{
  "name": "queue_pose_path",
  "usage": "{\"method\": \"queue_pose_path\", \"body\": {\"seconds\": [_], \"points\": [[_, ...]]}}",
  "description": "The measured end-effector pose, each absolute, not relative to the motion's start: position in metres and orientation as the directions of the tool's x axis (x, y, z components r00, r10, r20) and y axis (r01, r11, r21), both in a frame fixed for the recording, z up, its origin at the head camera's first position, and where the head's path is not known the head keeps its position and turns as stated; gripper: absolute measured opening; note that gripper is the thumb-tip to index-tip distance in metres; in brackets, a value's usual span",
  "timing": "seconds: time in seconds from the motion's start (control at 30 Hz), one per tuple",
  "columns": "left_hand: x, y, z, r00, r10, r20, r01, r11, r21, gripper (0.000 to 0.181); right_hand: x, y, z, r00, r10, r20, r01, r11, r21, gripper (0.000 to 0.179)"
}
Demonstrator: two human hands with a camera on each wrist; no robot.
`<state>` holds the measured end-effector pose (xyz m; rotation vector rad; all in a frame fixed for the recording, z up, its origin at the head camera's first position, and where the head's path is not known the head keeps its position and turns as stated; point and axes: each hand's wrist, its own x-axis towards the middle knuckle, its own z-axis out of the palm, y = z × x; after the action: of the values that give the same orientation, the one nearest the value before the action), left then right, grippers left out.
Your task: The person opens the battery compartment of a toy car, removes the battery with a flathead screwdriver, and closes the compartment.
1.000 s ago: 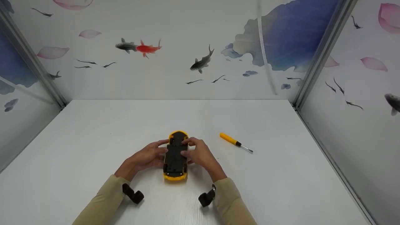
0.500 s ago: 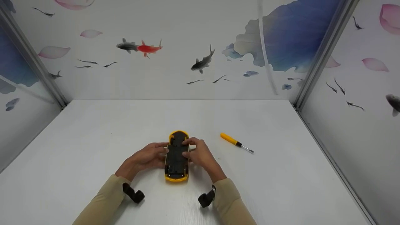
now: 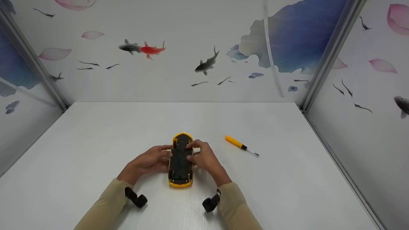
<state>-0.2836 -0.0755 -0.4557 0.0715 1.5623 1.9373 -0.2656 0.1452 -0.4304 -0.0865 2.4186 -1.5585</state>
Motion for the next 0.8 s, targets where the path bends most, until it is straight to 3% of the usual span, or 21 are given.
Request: {"method": "queue_pose_path", "body": {"seconds": [0.57, 0.8], "points": [[-0.284, -0.079, -0.458, -0.785, 0.526, -0.326, -0.425, -0.077, 0.902, 0.070, -0.266, 0.149, -0.428, -0.957, -0.214, -0.195, 0.116, 0.332, -0.936, 0.031], [-0.285, -0.079, -0.458, -0.782, 0.532, -0.325, -0.425, -0.073, 0.902, 0.068, -0.261, 0.144, -0.419, -0.965, -0.173, -0.197, 0.108, 0.422, -0.900, 0.030]]}}
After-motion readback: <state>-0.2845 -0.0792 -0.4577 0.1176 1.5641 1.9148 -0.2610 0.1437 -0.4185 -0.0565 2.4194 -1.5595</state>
